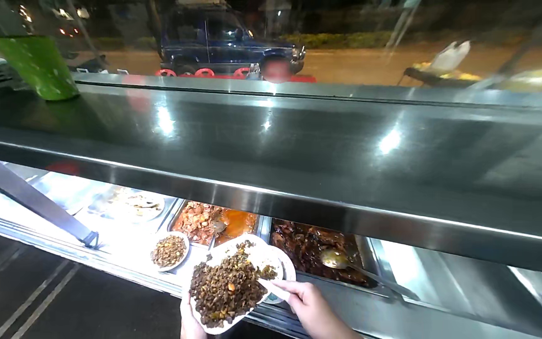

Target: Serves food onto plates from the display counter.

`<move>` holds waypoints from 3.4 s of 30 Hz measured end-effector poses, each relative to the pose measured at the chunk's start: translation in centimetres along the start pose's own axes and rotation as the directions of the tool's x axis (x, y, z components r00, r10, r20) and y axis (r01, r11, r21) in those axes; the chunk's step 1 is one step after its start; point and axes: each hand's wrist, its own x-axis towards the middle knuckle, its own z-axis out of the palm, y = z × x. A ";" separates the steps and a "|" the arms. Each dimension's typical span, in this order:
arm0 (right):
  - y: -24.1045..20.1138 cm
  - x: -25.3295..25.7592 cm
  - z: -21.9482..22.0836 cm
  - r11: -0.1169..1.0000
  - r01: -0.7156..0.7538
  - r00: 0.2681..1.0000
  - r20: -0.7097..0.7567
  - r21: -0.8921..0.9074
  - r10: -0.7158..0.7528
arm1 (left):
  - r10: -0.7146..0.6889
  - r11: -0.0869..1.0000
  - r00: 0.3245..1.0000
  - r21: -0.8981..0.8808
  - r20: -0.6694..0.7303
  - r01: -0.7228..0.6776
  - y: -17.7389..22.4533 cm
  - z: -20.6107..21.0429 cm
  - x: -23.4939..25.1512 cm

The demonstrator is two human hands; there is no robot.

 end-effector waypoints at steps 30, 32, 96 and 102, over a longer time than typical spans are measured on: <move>4.2 -2.1 -0.8 0.872 0.001 0.915 -0.351 -0.490 -0.198 | 0.163 0.986 0.985 -0.025 -0.050 -0.165 2.3 -6.5 1.1; 4.7 -1.9 -0.6 0.829 0.040 0.868 -0.391 -0.558 -0.305 | 0.159 0.985 0.986 -0.058 -0.043 -0.162 2.3 -6.5 1.1; -0.1 -2.0 -0.6 0.980 -0.005 0.978 -0.208 -0.199 -0.037 | -0.003 1.000 0.999 0.026 -0.041 0.004 1.0 0.3 1.1; -0.2 0.0 -0.6 1.000 -0.021 0.998 -0.063 0.013 0.021 | -0.029 0.997 0.999 0.068 -0.031 0.031 0.4 1.3 0.7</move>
